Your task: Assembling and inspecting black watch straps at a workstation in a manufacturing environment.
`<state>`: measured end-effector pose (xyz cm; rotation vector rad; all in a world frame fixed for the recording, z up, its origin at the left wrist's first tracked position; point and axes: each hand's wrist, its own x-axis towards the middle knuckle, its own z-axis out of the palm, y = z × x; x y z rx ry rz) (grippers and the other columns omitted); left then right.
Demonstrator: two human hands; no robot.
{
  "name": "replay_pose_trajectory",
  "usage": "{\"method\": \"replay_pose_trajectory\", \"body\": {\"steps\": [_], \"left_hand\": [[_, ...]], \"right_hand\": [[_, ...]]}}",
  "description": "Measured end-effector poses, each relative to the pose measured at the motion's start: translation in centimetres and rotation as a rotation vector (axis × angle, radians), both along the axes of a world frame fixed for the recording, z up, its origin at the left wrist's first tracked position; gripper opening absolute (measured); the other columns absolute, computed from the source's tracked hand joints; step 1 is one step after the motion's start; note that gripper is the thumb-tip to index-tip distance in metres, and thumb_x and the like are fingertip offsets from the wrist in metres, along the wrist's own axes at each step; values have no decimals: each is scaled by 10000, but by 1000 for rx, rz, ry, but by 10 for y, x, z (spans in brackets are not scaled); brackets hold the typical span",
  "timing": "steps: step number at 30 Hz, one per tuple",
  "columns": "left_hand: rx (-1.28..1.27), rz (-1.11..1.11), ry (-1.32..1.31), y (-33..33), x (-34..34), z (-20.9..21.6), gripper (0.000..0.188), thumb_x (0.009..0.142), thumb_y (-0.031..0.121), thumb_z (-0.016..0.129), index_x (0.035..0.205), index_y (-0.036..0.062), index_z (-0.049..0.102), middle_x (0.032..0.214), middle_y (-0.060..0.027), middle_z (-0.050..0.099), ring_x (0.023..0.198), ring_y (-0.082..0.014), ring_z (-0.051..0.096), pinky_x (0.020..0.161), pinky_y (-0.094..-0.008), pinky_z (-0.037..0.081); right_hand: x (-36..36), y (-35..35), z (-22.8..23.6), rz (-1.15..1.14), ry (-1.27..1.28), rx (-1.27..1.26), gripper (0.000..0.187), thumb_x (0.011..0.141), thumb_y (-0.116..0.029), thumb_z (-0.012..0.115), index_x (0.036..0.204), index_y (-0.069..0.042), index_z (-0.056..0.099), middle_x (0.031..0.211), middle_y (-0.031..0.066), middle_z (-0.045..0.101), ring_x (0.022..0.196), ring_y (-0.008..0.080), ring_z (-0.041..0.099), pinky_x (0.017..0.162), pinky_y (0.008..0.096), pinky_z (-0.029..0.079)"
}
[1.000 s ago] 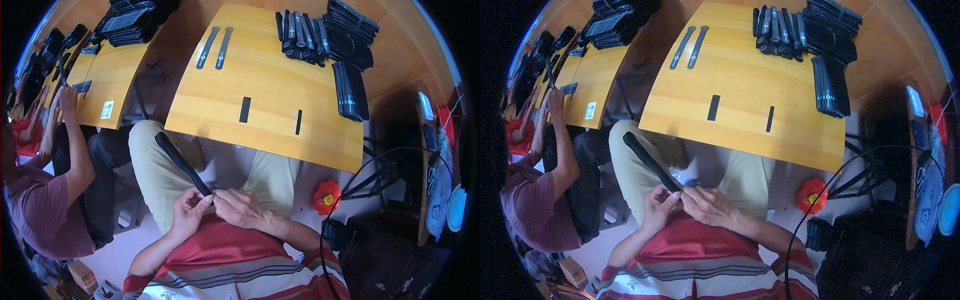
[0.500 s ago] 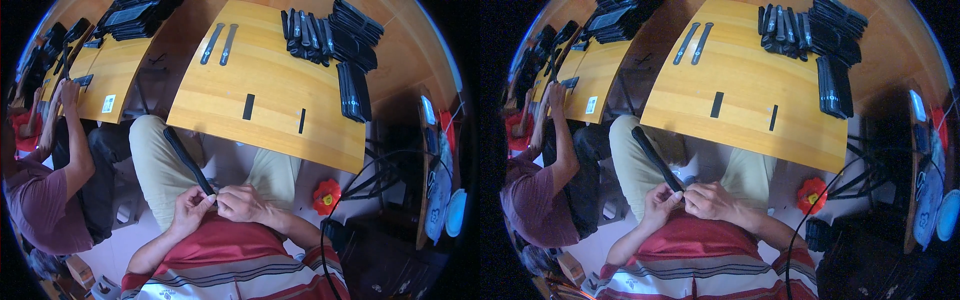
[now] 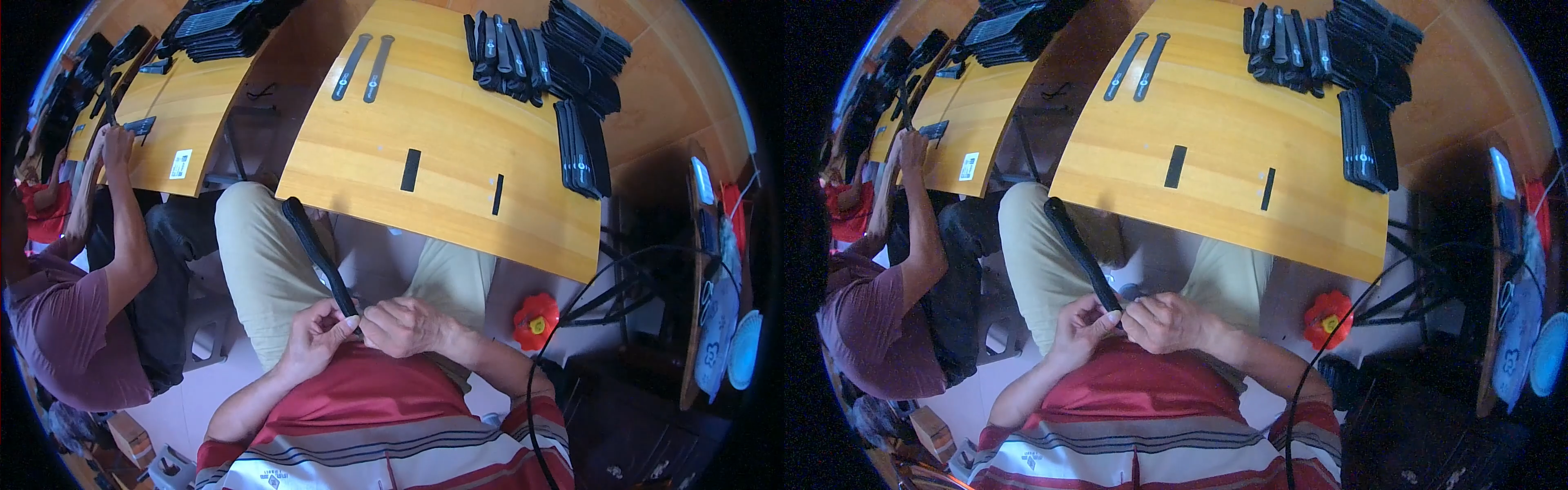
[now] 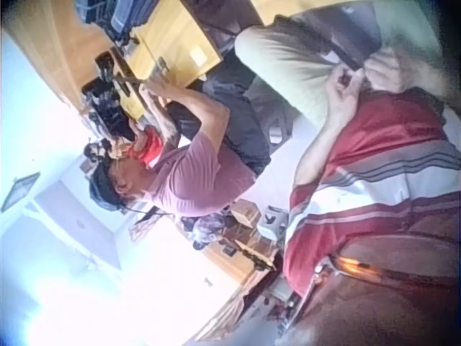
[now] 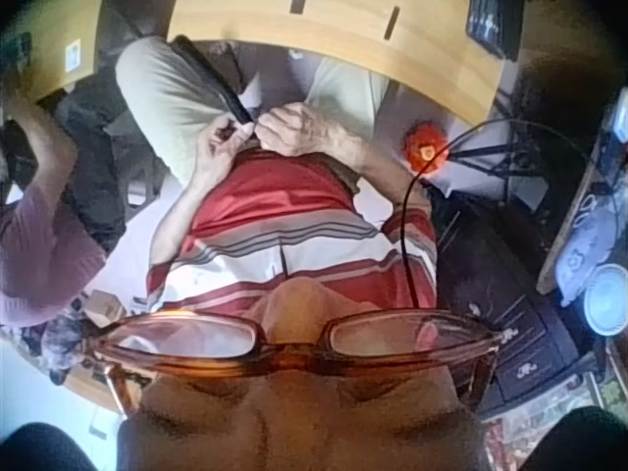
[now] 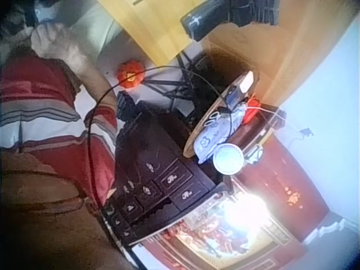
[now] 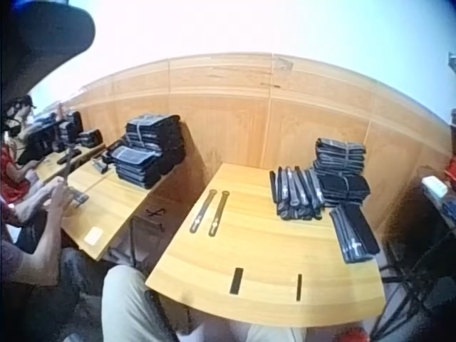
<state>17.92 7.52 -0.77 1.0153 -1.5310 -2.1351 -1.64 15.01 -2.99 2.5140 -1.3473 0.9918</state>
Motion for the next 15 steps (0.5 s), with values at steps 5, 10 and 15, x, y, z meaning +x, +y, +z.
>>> {"method": "replay_pose_trajectory", "body": {"steps": [5,10,15], "left_hand": [[91,-18,4,-3,1,1,254,963,95,631,1181,-26,583,892,7,623,808,-46,583,723,-211,517],[104,-3,46,-3,2,-3,262,962,92,633,1191,-23,577,912,6,626,828,-45,581,743,-211,515],[122,59,99,-1,-3,4,286,950,77,646,1205,-23,565,914,-1,629,832,-49,583,771,-215,510]], "right_hand": [[1,-4,10,63,-222,147,159,719,-59,682,772,-26,534,699,73,496,591,198,583,494,319,501],[14,3,-1,-52,-281,148,159,745,-43,672,821,-27,534,713,78,503,597,230,595,506,347,511],[16,2,-7,-83,-293,103,146,797,-54,653,874,-21,533,740,99,518,605,252,603,513,365,513]]}}
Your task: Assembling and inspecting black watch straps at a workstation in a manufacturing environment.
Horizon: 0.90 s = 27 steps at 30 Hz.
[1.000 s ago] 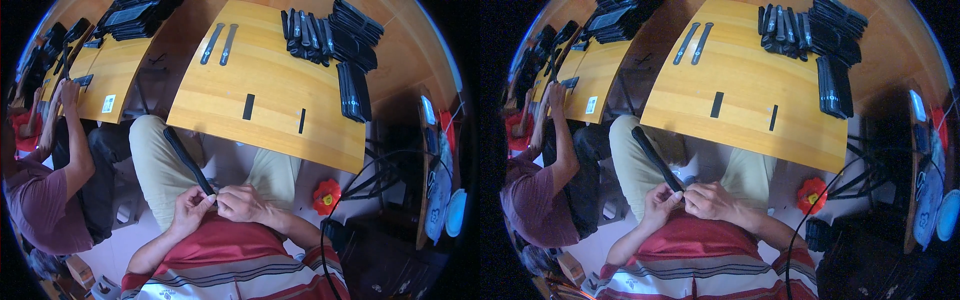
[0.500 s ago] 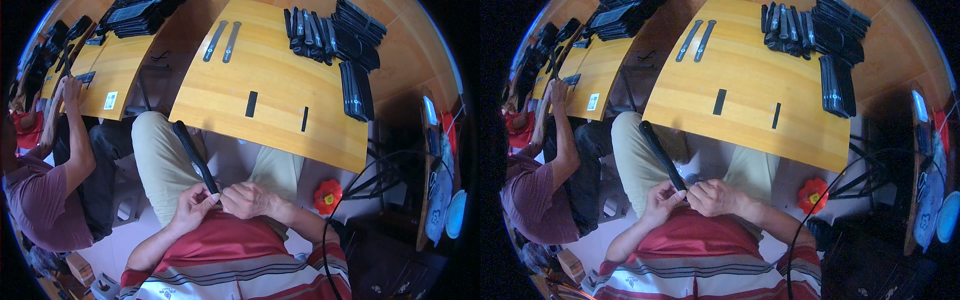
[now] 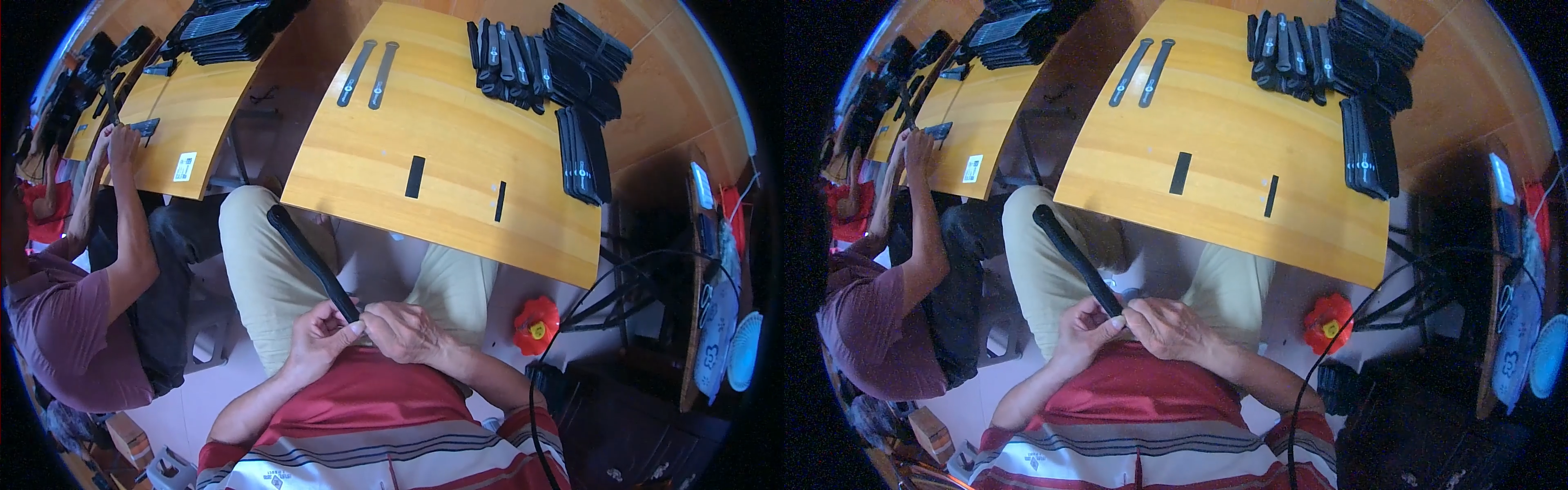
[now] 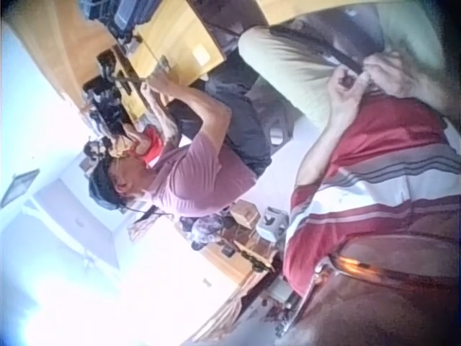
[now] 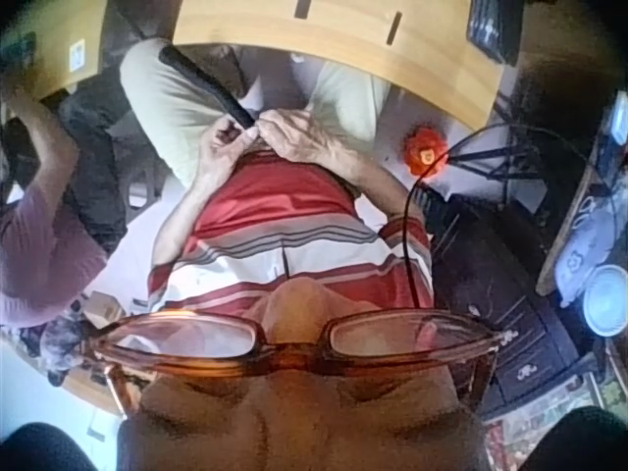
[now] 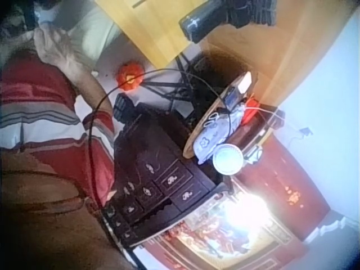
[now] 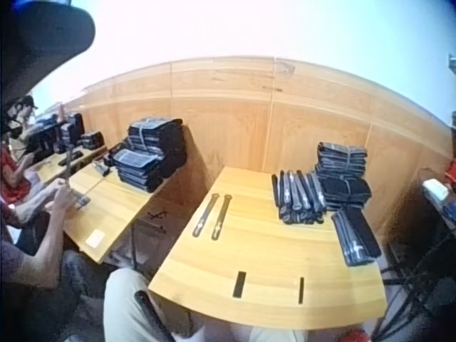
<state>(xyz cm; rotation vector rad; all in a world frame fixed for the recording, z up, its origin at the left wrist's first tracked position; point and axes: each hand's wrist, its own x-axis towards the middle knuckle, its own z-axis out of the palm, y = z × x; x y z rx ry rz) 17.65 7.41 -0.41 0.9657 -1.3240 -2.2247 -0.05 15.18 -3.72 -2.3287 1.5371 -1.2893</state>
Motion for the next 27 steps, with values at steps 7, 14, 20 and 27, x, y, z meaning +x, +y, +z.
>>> {"method": "replay_pose_trajectory", "body": {"steps": [7,14,20,27], "left_hand": [[20,-222,19,-15,19,-6,295,930,34,658,1212,-16,585,927,-5,635,858,-57,586,782,-223,506],[66,-569,24,-35,21,34,278,914,2,661,1188,-4,612,979,-20,647,896,-74,594,816,-240,508],[40,-571,0,-39,21,36,313,921,-10,646,1228,-11,586,1012,-34,650,923,-80,595,819,-247,509],[-12,-510,3,-27,20,19,261,915,3,663,1172,-4,614,978,-25,639,908,-78,580,808,-246,494]], "right_hand": [[-5,6,16,195,-157,399,135,872,-47,584,876,-28,451,781,168,516,609,337,591,512,424,496],[-2,9,48,443,-182,543,103,906,-37,503,888,-1,408,836,202,540,567,371,614,471,468,493],[0,10,49,350,-142,392,201,914,-150,606,881,-22,454,814,145,530,637,309,636,493,423,517],[0,14,37,272,-166,397,278,862,-250,709,871,-52,513,799,110,552,716,304,644,587,410,529]]}}
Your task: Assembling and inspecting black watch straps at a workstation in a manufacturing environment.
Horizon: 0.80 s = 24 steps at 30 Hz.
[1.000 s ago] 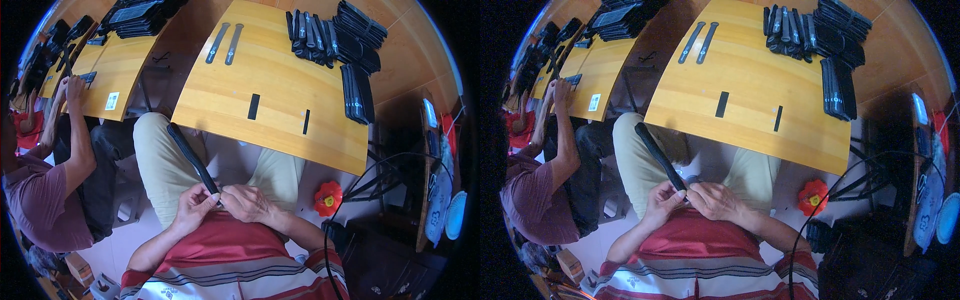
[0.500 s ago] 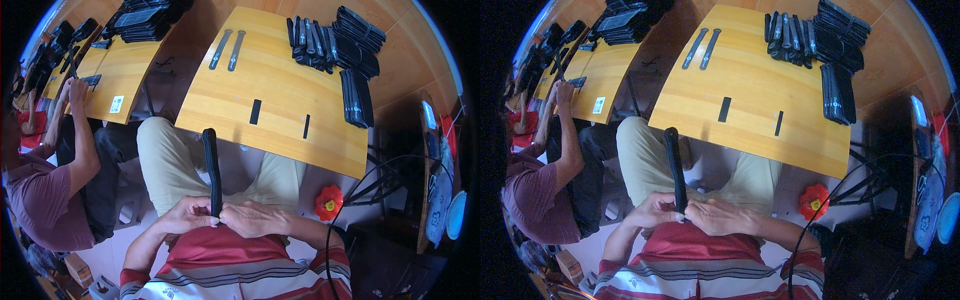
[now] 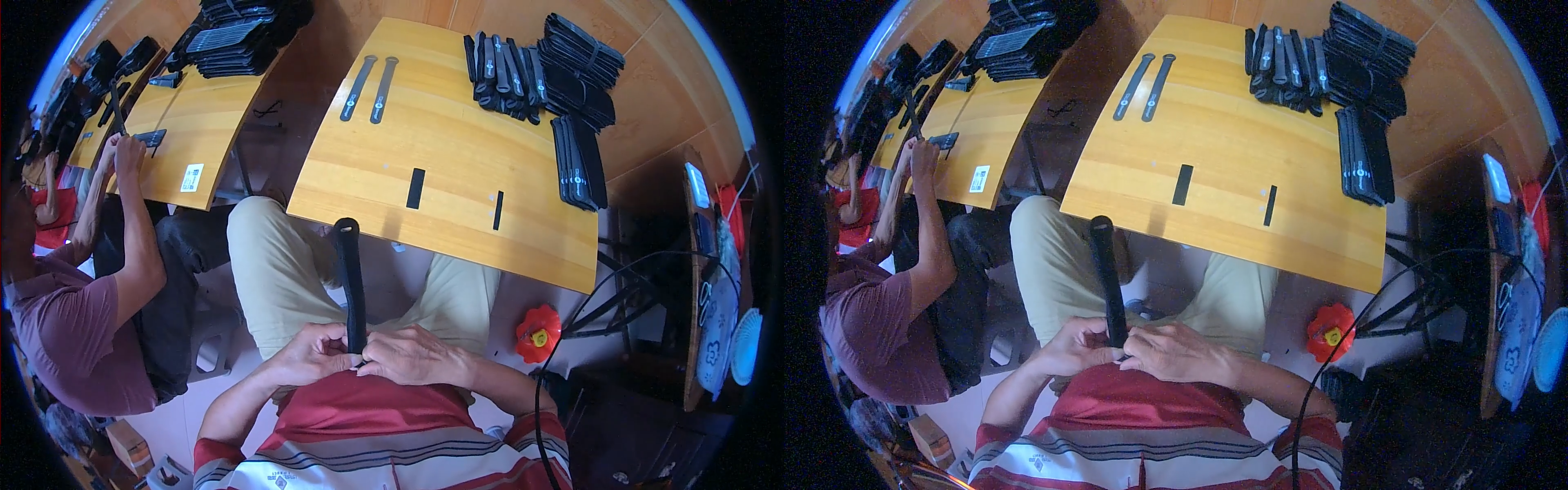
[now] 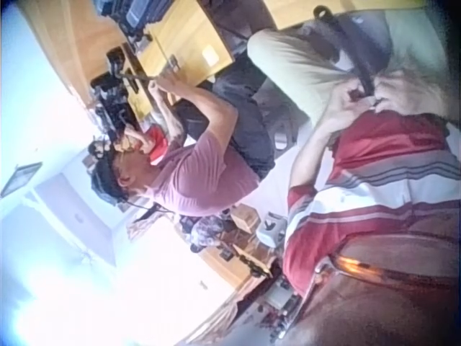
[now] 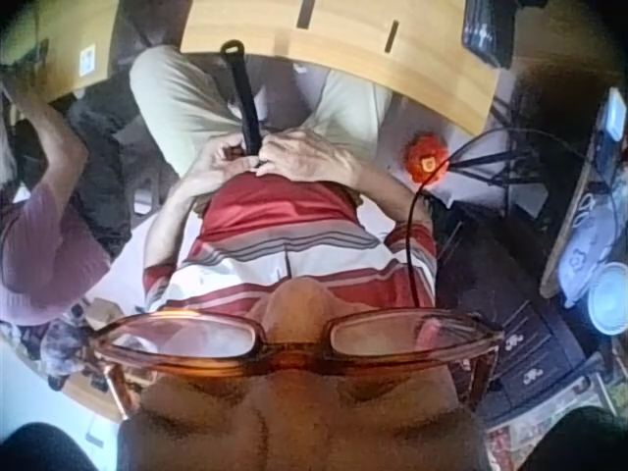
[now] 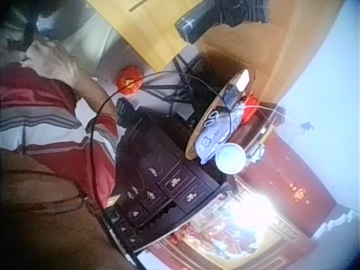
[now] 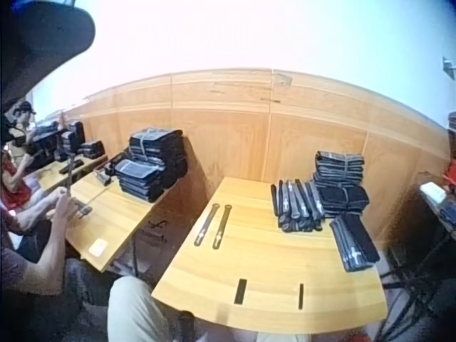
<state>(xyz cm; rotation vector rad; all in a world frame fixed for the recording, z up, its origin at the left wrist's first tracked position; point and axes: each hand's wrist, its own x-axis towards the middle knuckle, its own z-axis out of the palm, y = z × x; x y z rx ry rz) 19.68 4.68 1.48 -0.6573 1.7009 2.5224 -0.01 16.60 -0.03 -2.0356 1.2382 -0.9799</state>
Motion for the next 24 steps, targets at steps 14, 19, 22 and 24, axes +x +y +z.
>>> {"method": "replay_pose_trajectory", "body": {"steps": [14,19,22,24], "left_hand": [[-87,-118,-20,-2,-2,4,129,904,41,692,1013,-2,639,894,-13,625,840,-75,551,750,-246,474],[-109,-196,7,-9,-2,17,157,895,37,699,1032,-13,641,910,-40,645,839,-104,564,742,-276,485],[-236,-261,56,-13,0,24,214,888,43,702,1083,-13,635,974,-59,653,863,-123,574,745,-292,487],[-219,-316,5,-14,3,28,247,890,50,695,1121,-9,628,1018,-72,650,884,-136,587,739,-290,485]], "right_hand": [[-3,4,4,121,-107,116,137,911,-144,619,942,-31,549,850,148,595,690,363,642,566,461,515],[0,2,26,125,-178,77,120,871,-49,626,845,-6,517,817,123,571,641,323,609,532,411,503],[2,3,27,144,-193,82,130,878,-57,630,841,-13,513,783,124,557,629,326,599,521,412,491],[2,3,25,156,-233,82,135,883,-61,633,842,-16,513,756,117,546,634,318,598,529,415,483]]}}
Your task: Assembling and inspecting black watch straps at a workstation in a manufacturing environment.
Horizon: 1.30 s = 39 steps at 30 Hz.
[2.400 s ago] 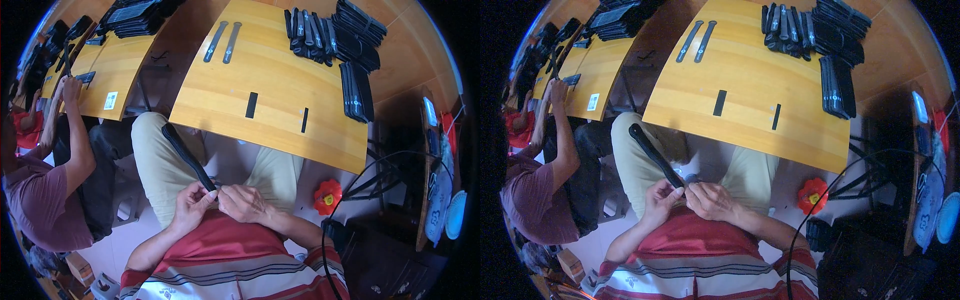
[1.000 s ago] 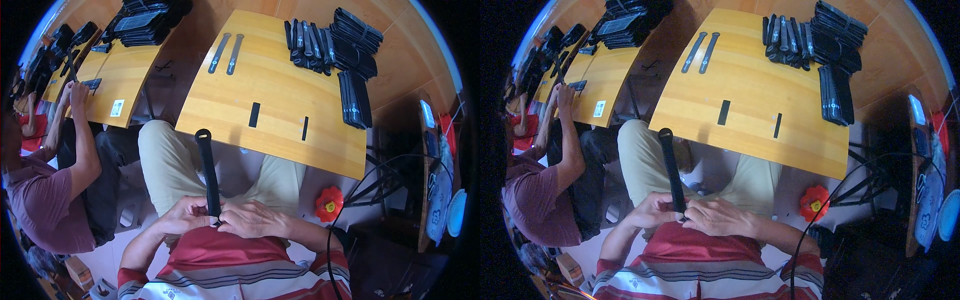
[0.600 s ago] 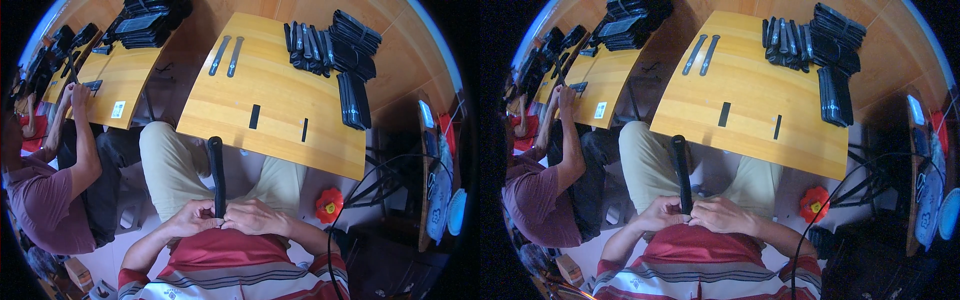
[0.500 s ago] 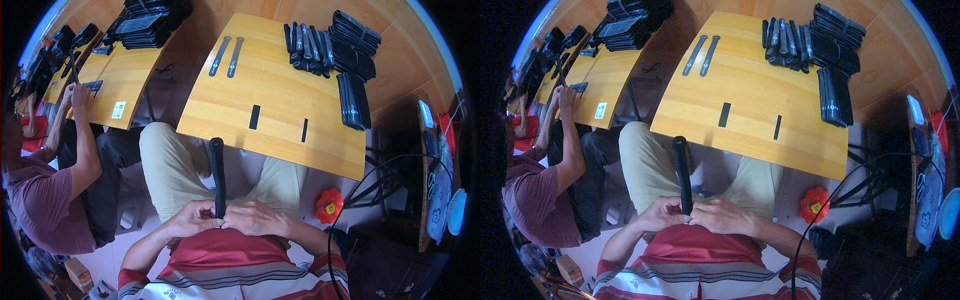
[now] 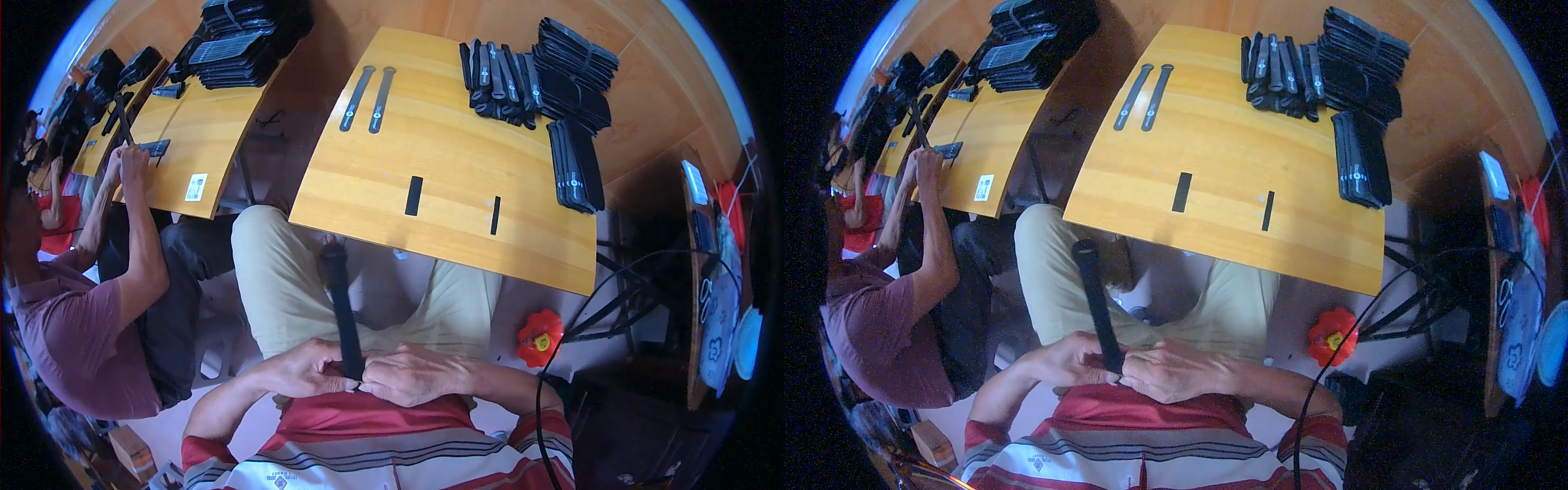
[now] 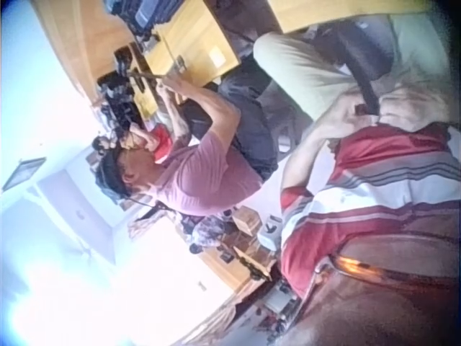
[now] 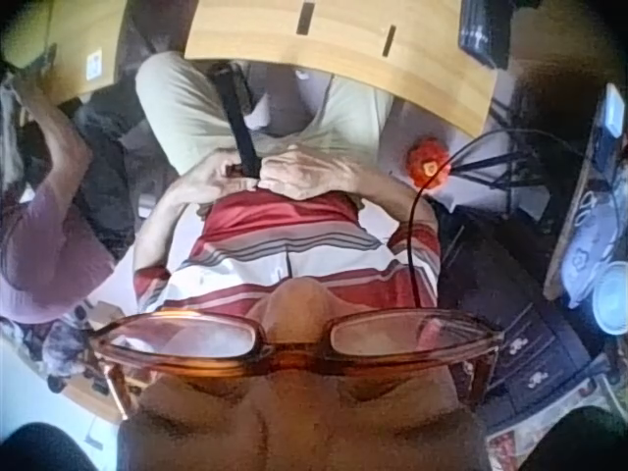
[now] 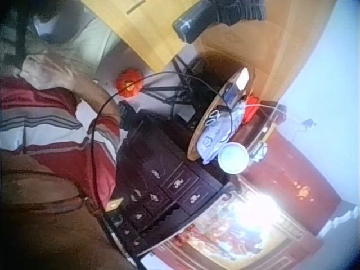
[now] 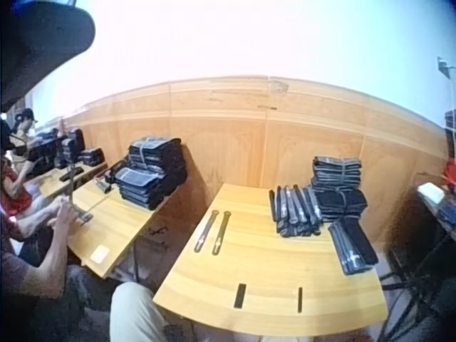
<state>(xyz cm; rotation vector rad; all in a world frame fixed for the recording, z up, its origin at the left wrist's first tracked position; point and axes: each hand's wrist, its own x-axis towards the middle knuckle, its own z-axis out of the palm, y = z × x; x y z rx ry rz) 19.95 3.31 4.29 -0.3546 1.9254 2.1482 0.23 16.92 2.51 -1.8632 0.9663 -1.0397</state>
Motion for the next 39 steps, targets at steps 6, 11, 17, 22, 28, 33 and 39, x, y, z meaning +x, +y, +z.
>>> {"method": "replay_pose_trajectory", "body": {"steps": [6,11,17,22,28,33,39], "left_hand": [[-62,-92,-84,-6,10,8,208,901,19,650,1102,-22,612,898,-73,607,787,-151,563,677,-312,464],[-220,-108,-63,-10,12,9,195,904,77,635,1081,-2,610,796,-104,564,673,-202,533,632,-349,446],[-486,28,-87,5,-7,13,186,922,160,588,1007,-3,559,767,-208,565,693,-378,572,661,-455,459],[-650,30,-115,11,-15,15,188,934,147,545,975,-22,470,798,-245,589,796,-460,603,685,-521,461],[-862,108,18,16,-20,19,157,904,93,559,931,-10,443,794,-221,569,729,-437,602,643,-496,481],[-949,121,98,16,-16,15,173,867,77,586,896,-3,435,770,-210,551,710,-407,606,615,-481,484],[-1116,19,94,-15,24,36,202,802,83,613,900,6,455,763,-187,549,696,-378,611,588,-476,492]], "right_hand": [[-9,5,-11,-15,-27,94,160,914,-128,601,860,-17,500,761,149,549,672,364,609,591,467,474],[-18,5,-6,-89,148,8,146,878,-97,624,825,-36,502,734,122,536,634,345,593,565,446,485],[0,-4,-5,-302,78,-167,186,792,-6,698,858,-36,527,732,98,574,599,291,615,529,394,501],[4,-2,0,-276,138,-179,217,805,-46,731,888,-28,532,752,109,581,639,299,637,536,407,506],[11,3,9,-369,239,-187,175,818,-10,689,910,-9,541,785,125,593,653,300,634,547,396,520],[10,5,19,-330,434,-329,233,770,-19,664,990,-8,589,810,99,611,716,237,641,558,354,528],[-34,15,71,-302,1200,-361,297,777,-146,659,1058,-52,638,922,72,649,801,195,628,685,285,522]]}}
